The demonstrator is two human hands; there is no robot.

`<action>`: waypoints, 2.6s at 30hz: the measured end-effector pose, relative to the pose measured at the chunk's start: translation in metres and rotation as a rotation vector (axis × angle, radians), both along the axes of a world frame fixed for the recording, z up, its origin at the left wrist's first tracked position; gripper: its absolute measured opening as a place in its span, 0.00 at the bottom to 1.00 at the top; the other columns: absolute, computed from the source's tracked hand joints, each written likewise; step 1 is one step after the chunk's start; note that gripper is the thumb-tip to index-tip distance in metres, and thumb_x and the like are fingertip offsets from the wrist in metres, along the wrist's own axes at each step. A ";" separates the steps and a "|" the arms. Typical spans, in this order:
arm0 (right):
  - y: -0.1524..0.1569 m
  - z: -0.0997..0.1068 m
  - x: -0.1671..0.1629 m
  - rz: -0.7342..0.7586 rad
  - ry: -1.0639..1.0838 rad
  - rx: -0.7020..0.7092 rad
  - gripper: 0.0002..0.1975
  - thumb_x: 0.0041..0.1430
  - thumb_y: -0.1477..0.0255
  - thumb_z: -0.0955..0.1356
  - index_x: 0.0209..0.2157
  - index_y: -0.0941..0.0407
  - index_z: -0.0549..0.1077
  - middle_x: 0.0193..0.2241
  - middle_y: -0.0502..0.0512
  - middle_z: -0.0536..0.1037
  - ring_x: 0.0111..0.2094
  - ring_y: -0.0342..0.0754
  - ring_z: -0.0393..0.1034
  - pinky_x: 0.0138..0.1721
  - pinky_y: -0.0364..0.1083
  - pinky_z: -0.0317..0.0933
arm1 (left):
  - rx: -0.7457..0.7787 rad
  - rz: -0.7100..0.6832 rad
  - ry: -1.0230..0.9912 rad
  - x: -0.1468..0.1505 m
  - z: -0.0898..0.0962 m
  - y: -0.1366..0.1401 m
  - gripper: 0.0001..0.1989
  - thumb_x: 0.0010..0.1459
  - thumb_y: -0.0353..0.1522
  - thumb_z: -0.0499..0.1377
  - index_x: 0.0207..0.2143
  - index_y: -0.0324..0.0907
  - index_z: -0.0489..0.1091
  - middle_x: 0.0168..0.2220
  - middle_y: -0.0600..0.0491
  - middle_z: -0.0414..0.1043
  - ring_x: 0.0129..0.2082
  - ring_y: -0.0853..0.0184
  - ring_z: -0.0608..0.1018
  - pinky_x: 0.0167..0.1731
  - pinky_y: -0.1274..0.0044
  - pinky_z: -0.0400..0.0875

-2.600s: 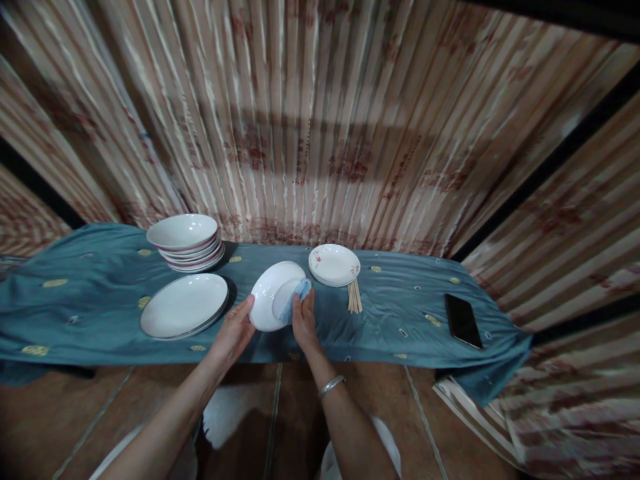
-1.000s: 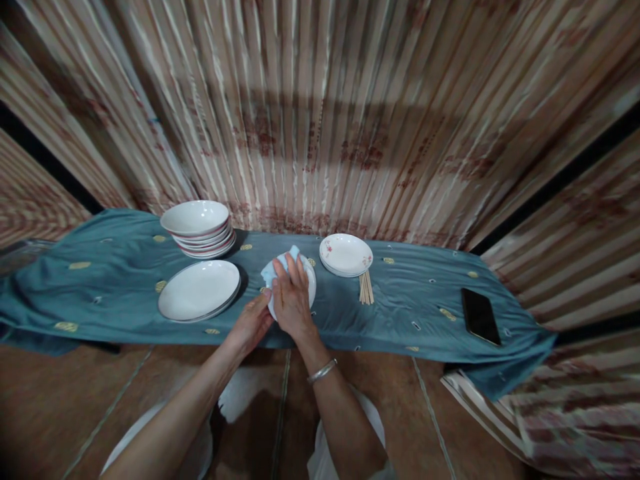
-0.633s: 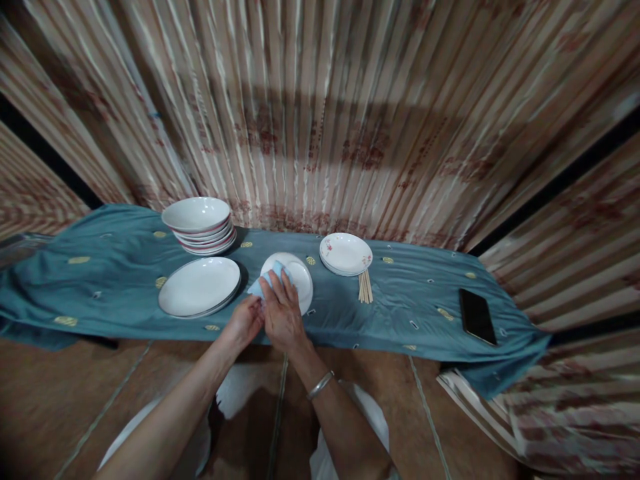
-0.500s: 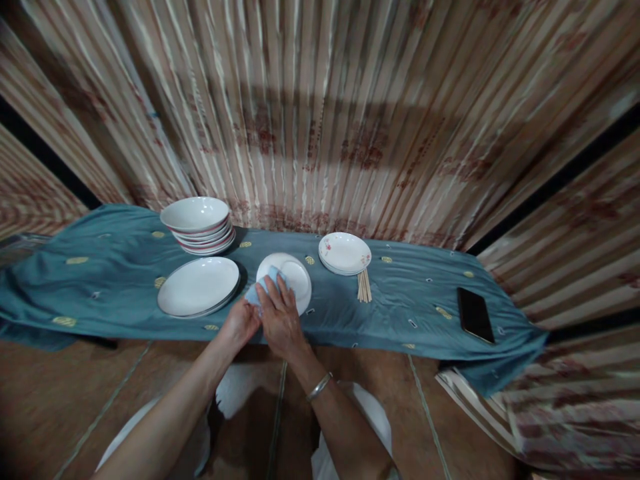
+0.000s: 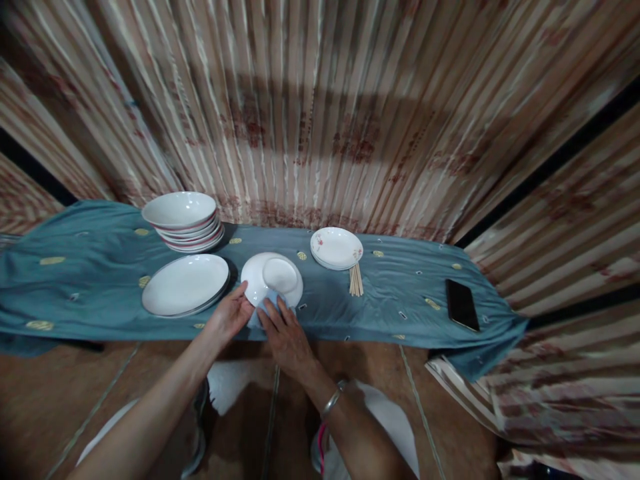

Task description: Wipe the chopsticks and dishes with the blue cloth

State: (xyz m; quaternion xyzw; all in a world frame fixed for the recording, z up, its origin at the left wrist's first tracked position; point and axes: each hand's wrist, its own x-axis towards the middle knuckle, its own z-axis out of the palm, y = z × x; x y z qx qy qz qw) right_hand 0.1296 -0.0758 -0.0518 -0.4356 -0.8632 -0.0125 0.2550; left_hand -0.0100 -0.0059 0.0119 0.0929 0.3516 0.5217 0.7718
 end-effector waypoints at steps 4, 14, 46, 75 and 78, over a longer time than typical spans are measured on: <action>-0.005 -0.007 0.012 0.022 -0.002 0.004 0.32 0.59 0.85 0.55 0.65 0.62 0.46 0.64 0.64 0.51 0.66 0.58 0.32 0.61 0.61 0.53 | -0.033 0.075 0.048 0.001 -0.004 0.004 0.20 0.64 0.29 0.45 0.54 0.29 0.64 0.38 0.41 0.79 0.38 0.63 0.80 0.42 0.72 0.74; -0.002 -0.027 0.023 -0.186 0.189 -0.068 0.33 0.65 0.70 0.58 0.65 0.64 0.39 0.64 0.73 0.47 0.65 0.61 0.41 0.57 0.64 0.56 | -0.072 0.131 0.086 -0.001 -0.008 0.005 0.19 0.64 0.27 0.46 0.55 0.32 0.63 0.35 0.45 0.79 0.33 0.66 0.81 0.39 0.74 0.76; 0.064 0.033 -0.017 -0.177 0.337 -0.029 0.27 0.66 0.66 0.55 0.64 0.60 0.48 0.65 0.63 0.49 0.67 0.54 0.35 0.63 0.60 0.44 | 0.199 -0.062 0.142 -0.008 -0.006 -0.009 0.12 0.42 0.32 0.69 0.30 0.34 0.76 0.29 0.47 0.79 0.31 0.63 0.79 0.32 0.78 0.73; 0.058 0.011 0.019 -0.266 0.335 -0.164 0.25 0.67 0.67 0.54 0.61 0.63 0.57 0.62 0.65 0.57 0.64 0.52 0.48 0.63 0.58 0.48 | 0.124 -0.024 0.162 -0.016 -0.020 0.001 0.06 0.49 0.27 0.64 0.30 0.32 0.75 0.26 0.46 0.79 0.27 0.66 0.80 0.31 0.79 0.75; 0.066 0.015 0.015 -0.251 0.333 -0.158 0.25 0.66 0.66 0.55 0.61 0.61 0.57 0.62 0.64 0.57 0.65 0.54 0.46 0.63 0.60 0.47 | 0.141 -0.035 0.159 -0.016 -0.019 -0.001 0.10 0.46 0.29 0.67 0.32 0.31 0.75 0.27 0.45 0.79 0.30 0.64 0.80 0.33 0.77 0.75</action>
